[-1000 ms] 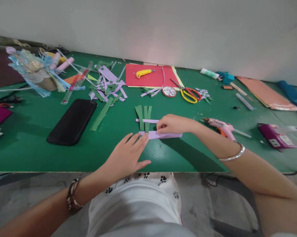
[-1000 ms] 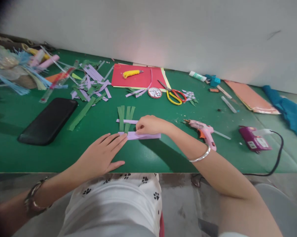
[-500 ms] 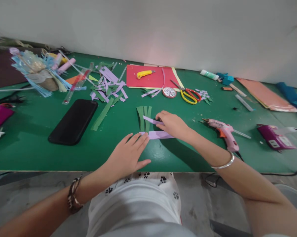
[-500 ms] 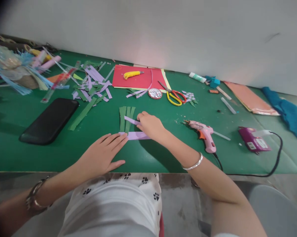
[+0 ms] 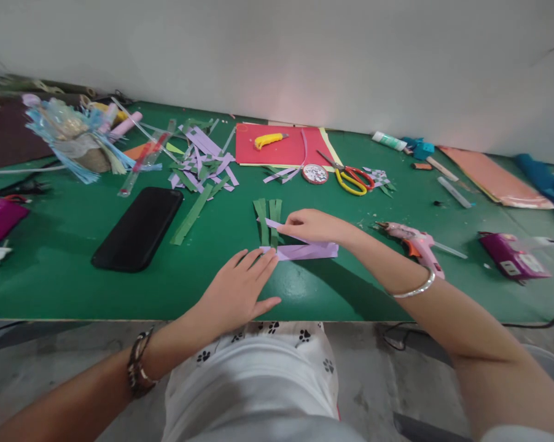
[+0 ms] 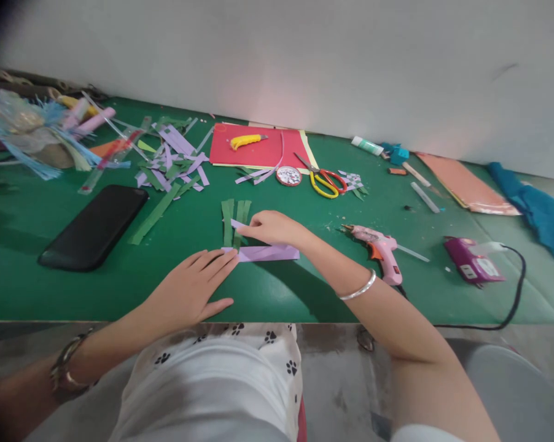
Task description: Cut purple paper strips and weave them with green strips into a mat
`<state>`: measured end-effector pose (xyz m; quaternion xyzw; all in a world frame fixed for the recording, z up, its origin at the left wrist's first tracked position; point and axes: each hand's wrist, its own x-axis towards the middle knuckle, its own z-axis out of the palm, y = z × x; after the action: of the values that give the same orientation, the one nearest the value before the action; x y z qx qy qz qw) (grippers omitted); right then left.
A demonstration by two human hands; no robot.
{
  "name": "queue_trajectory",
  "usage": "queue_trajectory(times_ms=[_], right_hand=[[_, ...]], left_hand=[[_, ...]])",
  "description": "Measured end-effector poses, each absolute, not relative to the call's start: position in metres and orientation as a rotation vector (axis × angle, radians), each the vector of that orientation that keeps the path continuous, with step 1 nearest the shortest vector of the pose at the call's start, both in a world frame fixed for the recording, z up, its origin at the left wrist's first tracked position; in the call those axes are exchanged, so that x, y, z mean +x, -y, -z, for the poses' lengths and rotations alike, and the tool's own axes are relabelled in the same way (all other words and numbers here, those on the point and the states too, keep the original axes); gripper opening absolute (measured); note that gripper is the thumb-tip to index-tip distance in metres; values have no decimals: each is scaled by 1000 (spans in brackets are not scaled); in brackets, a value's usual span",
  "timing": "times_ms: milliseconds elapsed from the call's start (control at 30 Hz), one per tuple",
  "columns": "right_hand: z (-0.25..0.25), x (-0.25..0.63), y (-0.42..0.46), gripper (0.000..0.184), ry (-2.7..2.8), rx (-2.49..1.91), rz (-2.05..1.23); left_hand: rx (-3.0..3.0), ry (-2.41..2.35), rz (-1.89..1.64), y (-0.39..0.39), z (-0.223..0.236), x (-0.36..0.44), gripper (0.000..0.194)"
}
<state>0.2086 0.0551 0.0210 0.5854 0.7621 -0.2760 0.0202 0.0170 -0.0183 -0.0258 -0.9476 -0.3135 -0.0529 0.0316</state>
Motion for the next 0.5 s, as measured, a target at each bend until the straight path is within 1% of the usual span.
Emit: queue_trajectory(times_ms=[100,167,267,300,400,433,500], right_hand=[[-19,208,-59,21,-2354,1858,896],[-19,207,-60,13,-2306,1849,1028],[-21,207,-58,7,-2219,1851,1193],[-22,207,-57,7,-2208,1862,1225],[-22,209,-56,18,-2177,1882,1356],[-22,211,-57,19,-2176,1878,1384],[-20,214,-58,13,-2207,1840,1397]], left_hand=[[-2923,962,173,18,26,17,56],[-2926,962,182,18,25,17,56],[-2931,962,199,18,25,17,56],[-2933,961,203,18,25,17,56],[-2935,961,213,18,26,17,56],[-2935,959,214,18,27,17,56],[-2935,959,209,18,27,17,56]])
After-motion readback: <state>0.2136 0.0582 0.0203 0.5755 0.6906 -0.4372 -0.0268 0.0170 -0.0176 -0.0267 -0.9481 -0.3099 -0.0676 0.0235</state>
